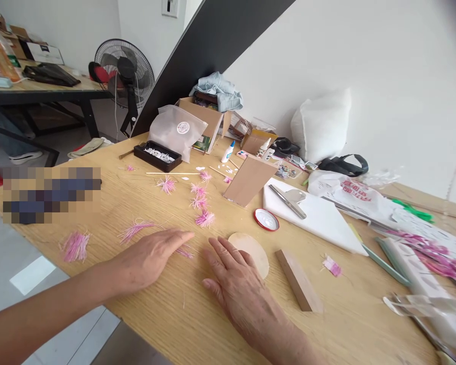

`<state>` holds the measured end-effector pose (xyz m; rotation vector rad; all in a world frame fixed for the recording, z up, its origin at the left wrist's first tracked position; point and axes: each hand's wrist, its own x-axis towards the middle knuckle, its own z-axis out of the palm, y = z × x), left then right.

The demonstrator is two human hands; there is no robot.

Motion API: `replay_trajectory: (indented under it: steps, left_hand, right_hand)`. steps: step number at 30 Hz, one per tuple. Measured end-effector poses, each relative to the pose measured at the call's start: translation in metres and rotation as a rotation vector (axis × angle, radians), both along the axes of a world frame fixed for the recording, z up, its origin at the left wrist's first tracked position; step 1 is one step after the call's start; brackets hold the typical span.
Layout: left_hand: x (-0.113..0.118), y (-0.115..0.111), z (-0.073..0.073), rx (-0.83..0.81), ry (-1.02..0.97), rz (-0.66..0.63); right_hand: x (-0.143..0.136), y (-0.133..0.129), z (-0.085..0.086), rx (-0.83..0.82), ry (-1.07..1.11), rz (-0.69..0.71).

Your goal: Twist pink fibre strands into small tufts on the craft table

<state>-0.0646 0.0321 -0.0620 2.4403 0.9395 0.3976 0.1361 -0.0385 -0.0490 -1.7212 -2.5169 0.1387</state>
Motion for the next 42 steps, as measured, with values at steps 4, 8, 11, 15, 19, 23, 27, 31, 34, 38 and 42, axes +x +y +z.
replay_trajectory:
  steps: [4,8,11,15,19,23,27,31,34,38,42]
  left_hand:
    - [0.001,0.002,-0.003,0.017,0.018,-0.054]
    - [0.001,0.001,-0.001,0.044,0.07,0.023]
    - [0.002,-0.001,0.003,0.024,0.088,0.05]
    - [0.004,-0.001,0.003,0.012,0.065,0.034]
    - [0.007,0.004,-0.001,0.053,0.024,-0.002]
    - [0.01,0.007,0.0,0.102,0.075,-0.022]
    - [0.014,0.008,0.002,0.157,0.111,-0.018]
    - [0.015,0.011,-0.003,0.206,0.078,-0.023]
    - [0.014,0.012,-0.008,0.223,0.062,-0.029]
    - [0.014,0.013,-0.011,0.247,0.045,-0.033]
    - [0.016,0.013,-0.01,0.259,0.044,-0.037]
  right_hand:
    - [0.0,0.001,0.0,0.029,0.051,-0.032]
    - [-0.004,0.013,0.003,-0.038,0.167,-0.164]
    - [-0.01,0.024,0.005,-0.107,0.197,-0.207]
    - [-0.019,0.034,0.004,-0.121,0.082,-0.236]
    - [-0.023,0.039,-0.001,-0.108,0.034,-0.235]
    - [-0.025,0.04,-0.005,-0.091,-0.024,-0.223]
    - [-0.024,0.039,-0.005,-0.084,-0.055,-0.202]
    - [-0.019,0.037,-0.001,-0.089,-0.05,-0.189]
    - [-0.013,0.034,0.003,-0.094,-0.045,-0.198]
    - [-0.003,0.028,0.007,-0.094,-0.044,-0.221]
    - [0.012,0.017,0.017,-0.048,-0.01,-0.262]
